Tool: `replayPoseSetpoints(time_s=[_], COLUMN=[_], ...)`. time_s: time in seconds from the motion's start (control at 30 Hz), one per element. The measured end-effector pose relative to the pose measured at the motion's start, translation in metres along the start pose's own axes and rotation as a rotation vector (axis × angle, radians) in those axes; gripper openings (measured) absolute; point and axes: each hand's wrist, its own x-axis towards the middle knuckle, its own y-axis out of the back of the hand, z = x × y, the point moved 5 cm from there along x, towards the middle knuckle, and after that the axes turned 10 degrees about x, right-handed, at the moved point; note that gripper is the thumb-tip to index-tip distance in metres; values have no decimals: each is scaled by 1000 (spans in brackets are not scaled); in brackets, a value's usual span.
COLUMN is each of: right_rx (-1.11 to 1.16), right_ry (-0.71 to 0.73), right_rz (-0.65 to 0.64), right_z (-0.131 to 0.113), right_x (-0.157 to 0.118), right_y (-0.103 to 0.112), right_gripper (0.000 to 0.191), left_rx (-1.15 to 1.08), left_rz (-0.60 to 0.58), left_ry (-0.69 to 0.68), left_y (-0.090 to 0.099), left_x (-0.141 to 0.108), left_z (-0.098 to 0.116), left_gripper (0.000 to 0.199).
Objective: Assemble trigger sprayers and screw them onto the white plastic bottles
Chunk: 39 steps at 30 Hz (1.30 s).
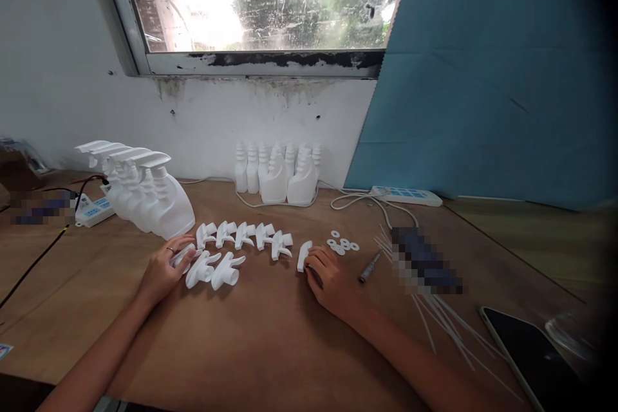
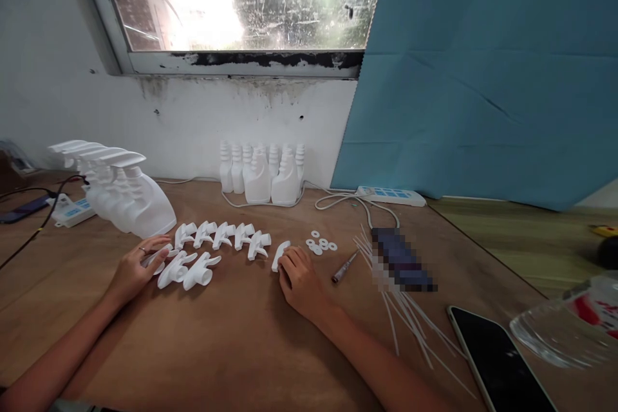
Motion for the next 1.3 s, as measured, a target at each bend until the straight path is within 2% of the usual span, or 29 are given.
replayPoseSetpoints(time_s=[0.27,0.33,0.47,0.53,0.73,0.9,1.07,1.3], right_rx=[-81,-137,-212,-212,-169,-111,-44,-19], right_ry=[29,25,70,100,112,139,183,263], right_rz=[-7,-50,-170,-218,-238,-215,-226,-245], right_z=[2,0,-7,-11,-20,-31,-46,-61], right_x=[8,13,16,15,10,5,0,3], right_y=[3,-1,-13,-17,-17,-15,-16,-31], right_gripper=[19,24,46,49,28,22,23,31], left_rx=[10,14,0,-6,-16,-11,-2,23], left_rz=[-24,-23,-12,-18,-7,28,54,68], left_ry=[-5,-3,-13,-14,-1,-7,-33,-88], left_y=[-3,-3,-2,-3,-2,2,5,7], left_x=[-1,-1,0,0,-2,-2,-1,-2], left_z=[-3,-3,-2,-1,-2,-2,3,10], left_gripper=[39,39,38,37,35,34,32,27])
